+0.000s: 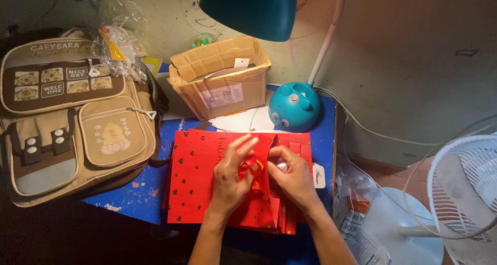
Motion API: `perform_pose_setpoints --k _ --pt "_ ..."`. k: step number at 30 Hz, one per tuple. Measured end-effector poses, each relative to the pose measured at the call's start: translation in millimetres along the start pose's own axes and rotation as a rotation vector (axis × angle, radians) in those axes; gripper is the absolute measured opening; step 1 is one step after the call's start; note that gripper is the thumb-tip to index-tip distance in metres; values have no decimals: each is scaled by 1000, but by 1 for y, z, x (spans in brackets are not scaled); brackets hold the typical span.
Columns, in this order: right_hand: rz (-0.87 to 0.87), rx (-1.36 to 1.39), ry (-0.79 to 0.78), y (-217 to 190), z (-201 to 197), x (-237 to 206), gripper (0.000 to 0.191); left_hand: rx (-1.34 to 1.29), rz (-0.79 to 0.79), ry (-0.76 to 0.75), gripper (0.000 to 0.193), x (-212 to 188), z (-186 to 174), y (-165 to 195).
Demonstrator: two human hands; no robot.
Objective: The person ties red ribbons on a stack of red Valentine's Day gift bags. They open each bag, thread the ribbon through the handle, and tie a bow, repeating the process for multiple bags.
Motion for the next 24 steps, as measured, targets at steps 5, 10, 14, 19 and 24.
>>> perform_pose_setpoints --k 5,10,14,19,24 --pt "-66 -117 40 -5 1 -2 10 -1 -7 -22 33 1 0 -1" --pt "56 -68 44 1 2 -2 7 6 -29 7 23 2 0 0" --pt "14 -26 45 -2 1 -3 5 18 -16 60 10 2 1 2" --pt "-22 -51 54 -3 -1 -4 5 38 -115 24 9 -5 4 -12" --pt "-21 -65 67 -2 -2 -2 9 -448 -277 247 12 -10 6 -30"
Point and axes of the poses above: each hand's wrist, its own x-axis towards the middle knuckle, its own z-axis out of the palm, y = z × x, the point moved 4 cm from there along x, towards the middle knuckle, and after that the axes turned 4 degrees about z, right-handed, at the moved point
